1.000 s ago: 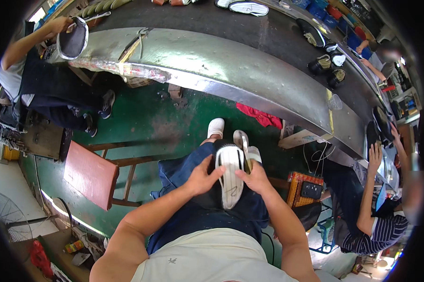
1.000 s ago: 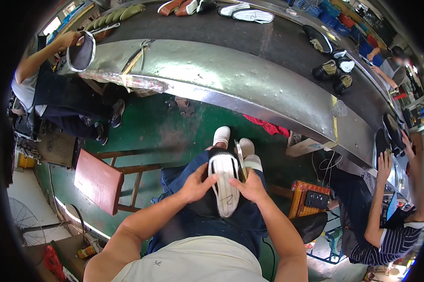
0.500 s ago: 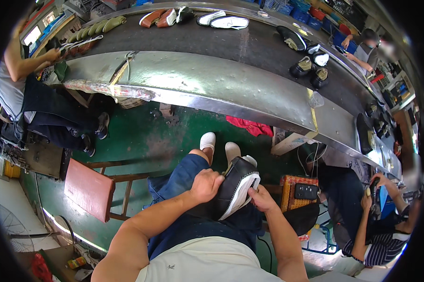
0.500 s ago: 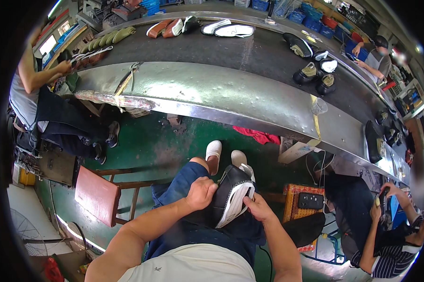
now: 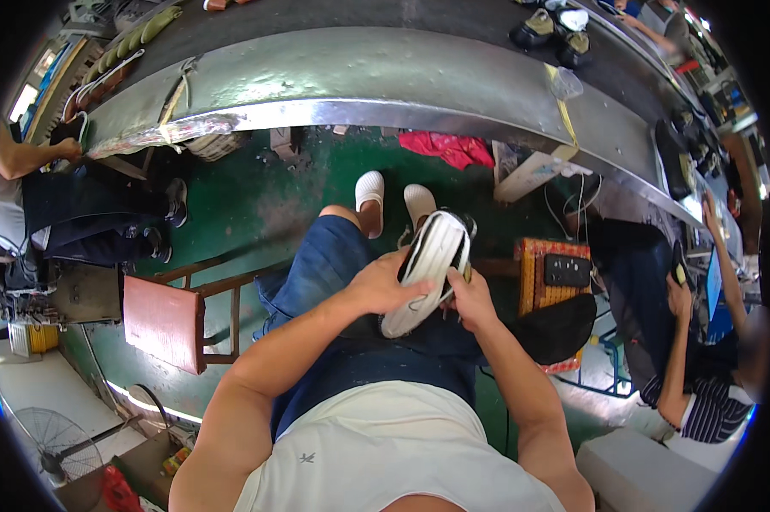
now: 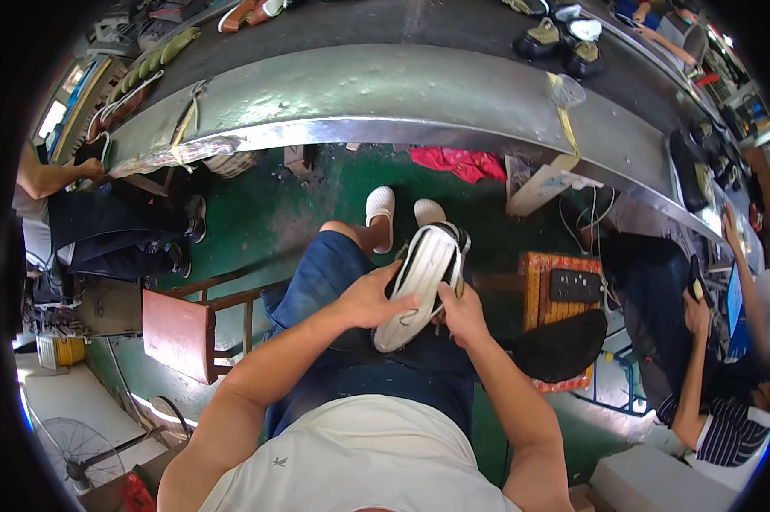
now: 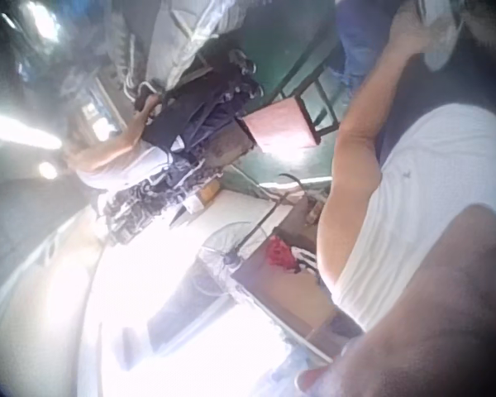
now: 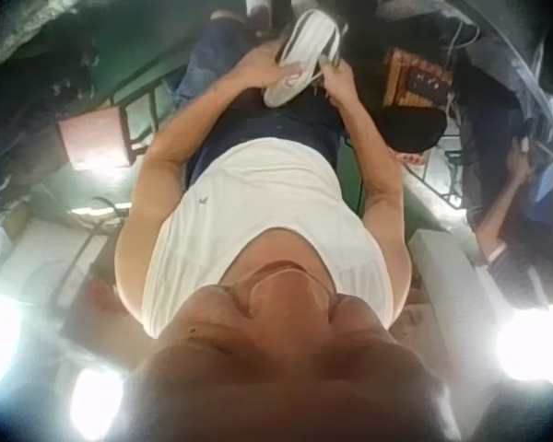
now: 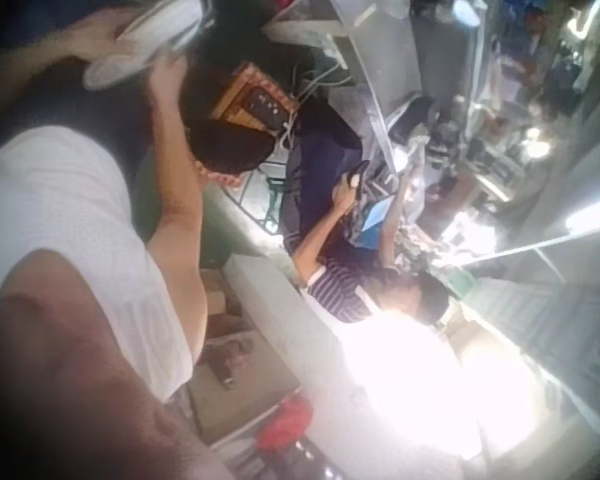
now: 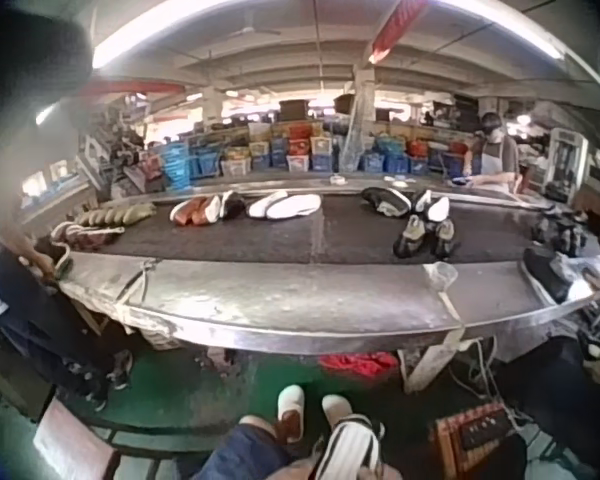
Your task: Manually assemble shoe components by pulling material and using tools to secure the upper to the lasting board.
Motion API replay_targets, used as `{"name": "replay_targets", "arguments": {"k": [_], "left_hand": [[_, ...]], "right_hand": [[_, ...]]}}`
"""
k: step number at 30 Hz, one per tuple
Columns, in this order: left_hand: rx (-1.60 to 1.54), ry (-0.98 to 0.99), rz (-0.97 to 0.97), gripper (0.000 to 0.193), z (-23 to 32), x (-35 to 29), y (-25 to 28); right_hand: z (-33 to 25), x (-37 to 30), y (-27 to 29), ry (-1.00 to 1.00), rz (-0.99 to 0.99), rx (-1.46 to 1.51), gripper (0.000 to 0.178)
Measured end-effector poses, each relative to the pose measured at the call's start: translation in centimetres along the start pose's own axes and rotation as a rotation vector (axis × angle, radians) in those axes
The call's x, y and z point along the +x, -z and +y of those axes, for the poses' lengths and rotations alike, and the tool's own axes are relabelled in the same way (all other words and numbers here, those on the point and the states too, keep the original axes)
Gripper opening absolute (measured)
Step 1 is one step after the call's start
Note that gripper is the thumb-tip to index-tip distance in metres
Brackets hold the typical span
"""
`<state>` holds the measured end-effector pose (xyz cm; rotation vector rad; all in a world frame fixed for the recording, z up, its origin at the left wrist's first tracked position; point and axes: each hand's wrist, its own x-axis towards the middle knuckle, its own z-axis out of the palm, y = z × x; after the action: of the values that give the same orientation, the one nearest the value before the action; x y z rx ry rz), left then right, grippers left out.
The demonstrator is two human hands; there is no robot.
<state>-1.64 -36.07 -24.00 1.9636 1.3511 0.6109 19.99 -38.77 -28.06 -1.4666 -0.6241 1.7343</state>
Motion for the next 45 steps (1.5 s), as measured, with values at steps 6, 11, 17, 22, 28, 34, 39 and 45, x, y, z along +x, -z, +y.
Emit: {"name": "replay_targets", "arguments": {"k": [6, 11, 17, 22, 28, 34, 39, 45], "left_hand": [[-0.225, 0.356, -0.138, 0.047, -2.1, -0.4, 0.2], [-0.564, 0.455, -0.33, 0.046, -4.0, -0.5, 0.0], [-0.417, 0.303, -0.35, 0.1, -3.2, -2.7, -0.9], [-0.352, 0.334, -0.273, 0.105, -2.5, -3.5, -2.1], [-0.635, 0.369, -0.237, 0.088, -3.3, -3.9, -3.1], [-0.773, 0.689, 0.271, 0.062, -7.0, -3.2, -7.6], [-0.274, 0.535, 0.213, 0.051, -5.4, -2.3, -4.7], [-0.287, 0.328, 0.229, 0.049, -4.9, -2.8, -4.5]], "right_hand": [[-1.4, -0.6, -0.9, 0.083, -0.1, -0.268, 0.026], [-3.0, 0.1, 0.8, 0.046, -0.242, -0.402, 0.029], [-6.6, -6.5, 3.4, 0.161, -0.15, -1.009, 0.04], [-6.2, -6.2, 2.9, 0.555, -0.449, -1.308, 0.058], [-10.4, -5.7, -1.7, 0.383, -0.476, -1.799, 0.038], [-4.3, -4.3, -2.0, 0.618, -0.361, -1.496, 0.024], [-5.2, -3.4, -1.1, 0.526, -0.427, -1.449, 0.036], [-8.6, -2.7, -3.3, 0.695, -0.161, -1.766, 0.032]]}}
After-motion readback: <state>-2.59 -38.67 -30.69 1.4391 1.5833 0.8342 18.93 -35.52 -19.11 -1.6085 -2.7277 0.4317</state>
